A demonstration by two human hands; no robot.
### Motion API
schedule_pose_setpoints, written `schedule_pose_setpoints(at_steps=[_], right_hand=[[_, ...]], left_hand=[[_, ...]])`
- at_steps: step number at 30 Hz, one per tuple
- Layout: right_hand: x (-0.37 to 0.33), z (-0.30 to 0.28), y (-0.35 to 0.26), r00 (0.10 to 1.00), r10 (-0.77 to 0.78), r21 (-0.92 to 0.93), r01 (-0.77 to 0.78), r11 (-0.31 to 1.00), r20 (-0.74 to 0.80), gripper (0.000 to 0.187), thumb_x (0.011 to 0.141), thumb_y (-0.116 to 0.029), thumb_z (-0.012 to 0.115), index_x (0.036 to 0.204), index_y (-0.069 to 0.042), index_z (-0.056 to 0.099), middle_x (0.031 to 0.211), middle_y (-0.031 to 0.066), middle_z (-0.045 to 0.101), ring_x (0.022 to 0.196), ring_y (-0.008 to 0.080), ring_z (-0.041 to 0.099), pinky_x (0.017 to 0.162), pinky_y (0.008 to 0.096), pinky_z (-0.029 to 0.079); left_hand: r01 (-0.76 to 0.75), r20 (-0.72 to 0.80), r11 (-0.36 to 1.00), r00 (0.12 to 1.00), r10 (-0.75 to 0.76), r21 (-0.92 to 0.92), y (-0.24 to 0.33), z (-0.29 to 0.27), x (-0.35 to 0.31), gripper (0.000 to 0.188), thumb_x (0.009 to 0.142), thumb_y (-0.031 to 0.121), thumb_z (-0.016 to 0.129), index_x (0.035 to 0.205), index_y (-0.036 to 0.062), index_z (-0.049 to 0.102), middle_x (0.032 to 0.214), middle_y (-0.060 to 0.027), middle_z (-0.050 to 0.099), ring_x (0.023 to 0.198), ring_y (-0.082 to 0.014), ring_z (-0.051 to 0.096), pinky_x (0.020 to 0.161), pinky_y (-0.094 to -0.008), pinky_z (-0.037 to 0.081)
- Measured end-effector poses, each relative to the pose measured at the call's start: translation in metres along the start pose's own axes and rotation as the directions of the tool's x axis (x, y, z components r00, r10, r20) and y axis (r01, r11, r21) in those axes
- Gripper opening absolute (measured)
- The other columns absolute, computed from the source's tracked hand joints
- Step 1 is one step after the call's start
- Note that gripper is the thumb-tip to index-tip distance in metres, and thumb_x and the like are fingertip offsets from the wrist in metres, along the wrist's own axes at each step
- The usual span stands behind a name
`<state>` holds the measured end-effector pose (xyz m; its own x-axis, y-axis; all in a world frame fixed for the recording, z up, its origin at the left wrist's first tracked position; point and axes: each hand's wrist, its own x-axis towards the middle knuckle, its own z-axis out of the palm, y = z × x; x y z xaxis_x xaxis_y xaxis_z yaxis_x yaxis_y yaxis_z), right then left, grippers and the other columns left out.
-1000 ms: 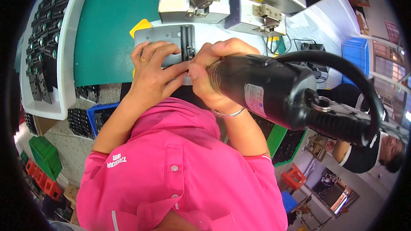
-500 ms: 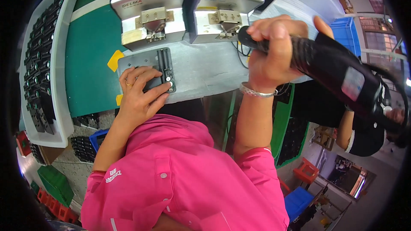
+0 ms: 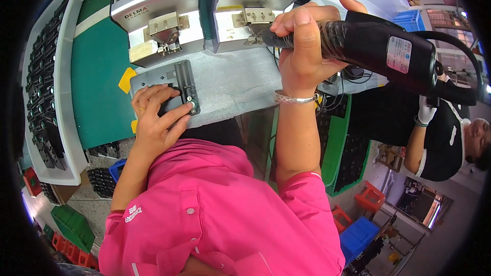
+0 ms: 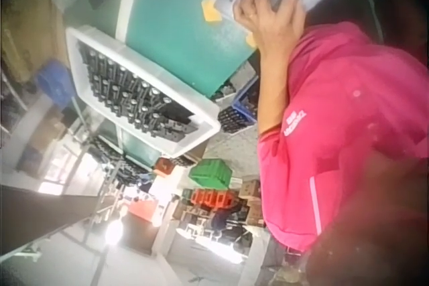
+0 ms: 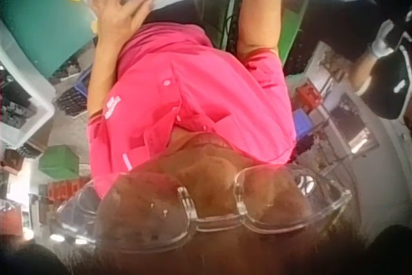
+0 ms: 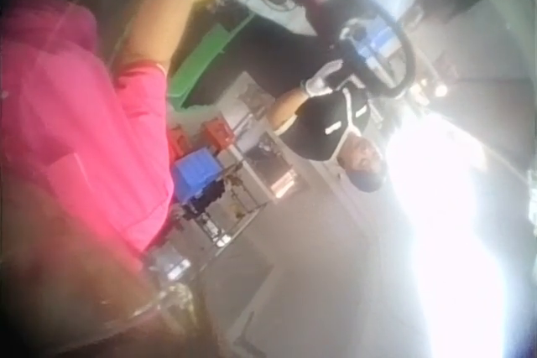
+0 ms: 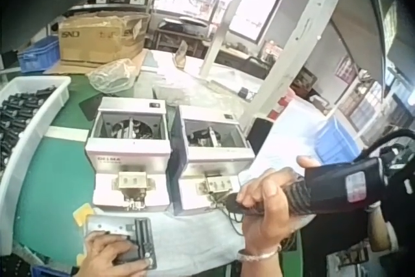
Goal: The person assembles plastic housings by fastening screws into them with an electric screwdriver.
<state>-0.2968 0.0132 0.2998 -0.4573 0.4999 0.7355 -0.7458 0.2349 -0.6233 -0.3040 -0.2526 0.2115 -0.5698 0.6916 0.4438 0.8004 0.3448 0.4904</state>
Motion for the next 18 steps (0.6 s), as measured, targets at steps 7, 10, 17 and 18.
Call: schedule_pose_setpoints(at_steps=[7, 10, 17, 18], right_hand=[[0.009, 0.001, 0.001, 0.988, 0.107, 0.050, -0.113, 0.992, 0.114, 0.049, 0.084, 0.006, 0.060, 0.127, 0.002, 0.035, 0.067, 0.0073, 0.056, 0.051, 0.0151, 0.054, 0.052, 0.0308, 0.051], [0.009, 0.006, -0.002, 0.968, 0.187, -0.074, -0.177, 0.982, 0.169, 0.050, 0.084, 0.001, 0.057, 0.129, -0.007, 0.036, 0.063, 0.0067, 0.049, 0.052, 0.0155, 0.048, 0.053, 0.0365, 0.048], [-0.019, 0.011, -0.028, 0.946, 0.261, 0.216, -0.300, 0.929, 0.192, 0.056, 0.088, -0.005, 0.054, 0.138, -0.015, 0.030, 0.068, 0.0056, 0.046, 0.050, 0.0167, 0.043, 0.048, 0.0346, 0.045], [-0.028, 0.017, -0.031, 0.927, 0.294, 0.254, -0.350, 0.902, 0.233, 0.056, 0.088, -0.006, 0.052, 0.138, -0.018, 0.030, 0.068, 0.0047, 0.044, 0.050, 0.0161, 0.042, 0.047, 0.0338, 0.044]], left_hand=[[0.002, -0.012, 1.000, 1.000, -0.003, -0.023, -0.002, -0.001, -0.002, 0.025, 0.070, 0.020, 0.075, 0.095, 0.0206, 0.072, 0.110, -0.0031, 0.059, 0.112, -0.0252, 0.052, 0.101, -0.0461, 0.029], [0.017, -0.034, 0.999, 0.999, -0.019, -0.050, -0.003, -0.004, -0.005, 0.027, 0.070, 0.020, 0.075, 0.096, 0.0186, 0.071, 0.111, -0.0037, 0.060, 0.112, -0.0256, 0.052, 0.100, -0.0451, 0.029], [0.123, -0.055, 0.992, 0.991, -0.125, -0.029, -0.011, -0.025, -0.022, 0.027, 0.071, 0.020, 0.075, 0.096, 0.0137, 0.066, 0.112, -0.0044, 0.059, 0.113, -0.0263, 0.051, 0.098, -0.0442, 0.030], [0.125, -0.058, 0.992, 0.990, -0.126, -0.033, -0.013, -0.024, -0.025, 0.026, 0.071, 0.020, 0.075, 0.095, 0.0136, 0.066, 0.113, -0.0041, 0.059, 0.113, -0.0261, 0.050, 0.098, -0.0443, 0.030]])
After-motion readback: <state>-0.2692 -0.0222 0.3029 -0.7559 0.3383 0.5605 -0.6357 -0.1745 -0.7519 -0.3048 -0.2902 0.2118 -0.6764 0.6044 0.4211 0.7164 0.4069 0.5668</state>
